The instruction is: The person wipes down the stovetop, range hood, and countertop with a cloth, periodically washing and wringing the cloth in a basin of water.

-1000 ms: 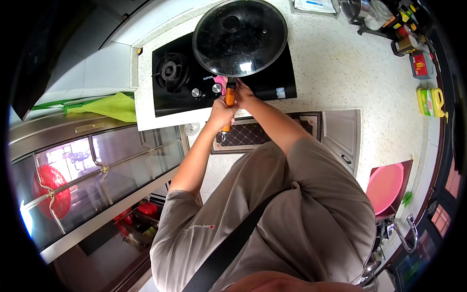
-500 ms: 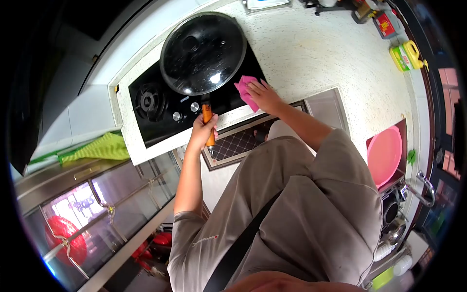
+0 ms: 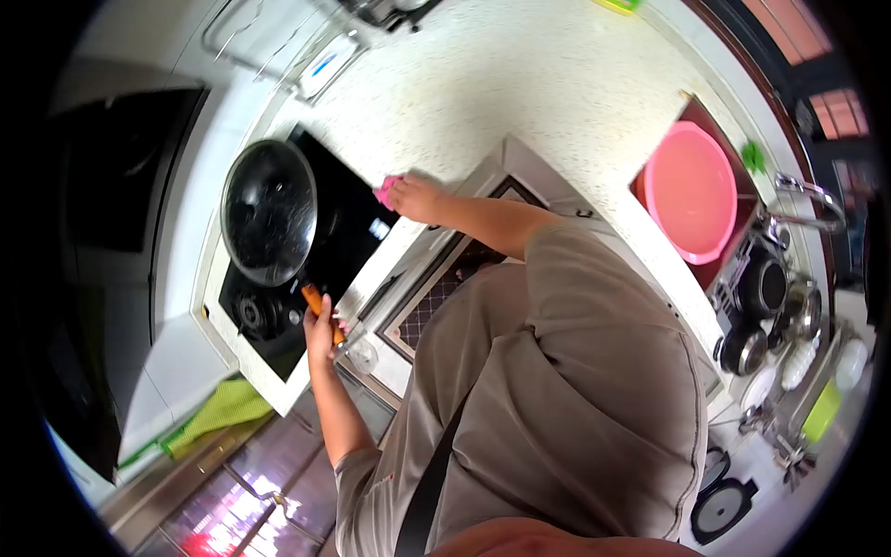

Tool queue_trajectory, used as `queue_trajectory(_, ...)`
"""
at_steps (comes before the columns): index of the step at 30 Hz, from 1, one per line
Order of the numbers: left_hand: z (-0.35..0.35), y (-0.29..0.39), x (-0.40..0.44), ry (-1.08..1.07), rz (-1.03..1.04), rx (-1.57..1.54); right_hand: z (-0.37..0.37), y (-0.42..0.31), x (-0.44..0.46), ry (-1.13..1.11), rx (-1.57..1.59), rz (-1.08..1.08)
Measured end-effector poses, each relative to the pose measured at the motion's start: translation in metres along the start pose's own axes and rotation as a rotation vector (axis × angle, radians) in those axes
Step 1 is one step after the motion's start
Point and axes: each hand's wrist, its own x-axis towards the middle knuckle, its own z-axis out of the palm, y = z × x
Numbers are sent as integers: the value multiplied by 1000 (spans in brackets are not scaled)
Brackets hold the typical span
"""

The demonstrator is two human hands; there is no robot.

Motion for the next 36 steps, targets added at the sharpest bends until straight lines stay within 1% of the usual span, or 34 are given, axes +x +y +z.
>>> queue_trajectory(1,1,1,-1,16,35,80,-5,5,-19,127,-107,-22)
queue_trajectory(2,0,0,1,28,82,110,-6,11,-36,108,-14,-30)
queue_trajectory(3,-3,-3,4,46,129,139,-10,17,-54,50,192,47)
queue_trajectory(5,-11,-5,15,181,322,370,-12,47,-98,220,454,239)
queue_trajectory(6,-5,-7,14,484,440,652,-19,64,-123,381,511,355)
queue_trajectory(7,14,12,-9,579,497,760,-30,83,-151,542,566,469)
queue_trajectory(9,67,53,-48,624,752,736,-92,123,-223,580,636,760)
queue_trajectory(10,101,72,-67,578,801,616,-95,140,-265,650,537,951)
queue_trajectory(11,116,74,-57,608,953,740,-99,152,-304,718,430,1141)
queue_trajectory(13,184,94,-70,410,1098,661,-132,167,-375,796,512,1446)
queue_trajectory(15,249,95,-64,165,1095,596,-92,187,-449,832,280,1518)
queue_trajectory(16,282,94,-65,73,1079,665,-74,193,-487,835,278,1533)
queue_trajectory(17,315,91,-70,-18,1056,736,-56,195,-523,745,311,1631)
queue_trajectory(18,348,93,-83,-140,1008,717,-47,190,-549,649,350,1727)
queue_trajectory(19,377,95,-101,-258,956,697,-43,182,-567,643,358,1744)
queue_trajectory(21,422,98,-127,-401,1087,796,-39,173,-597,716,204,1823)
queue_trajectory(22,440,96,-134,-468,1109,773,-28,169,-613,718,205,1835)
queue_trajectory(23,455,94,-143,-477,1115,781,-15,164,-626,470,167,1809)
queue_trajectory(24,468,97,-161,-537,1053,825,2,157,-638,225,133,1768)
queue_trajectory(25,479,100,-172,-595,993,868,21,148,-647,232,133,1781)
queue_trajectory(26,487,90,-160,-623,1140,918,41,136,-654,139,261,1669)
queue_trajectory(27,494,88,-161,-636,1152,925,51,127,-660,50,383,1551)
queue_trajectory(28,502,87,-164,-698,1133,937,32,123,-657,61,382,1567)
queue_trajectory(29,509,86,-167,-759,1114,947,12,122,-653,209,598,1699)
queue_trajectory(30,516,87,-170,-793,1140,977,-6,123,-645,367,818,1810)
queue_trajectory(31,524,87,-174,-800,1150,980,-14,123,-636,379,815,1817)
queue_trajectory(33,540,86,-184,-887,913,961,-23,121,-622,9,186,1983)
queue_trajectory(34,549,79,-178,-904,990,997,-25,121,-625,14,177,1989)
queue_trajectory(35,560,70,-170,-911,1003,986,-28,124,-627,327,520,2037)
queue_trajectory(36,572,60,-163,-997,942,987,-29,127,-631,645,866,2016)
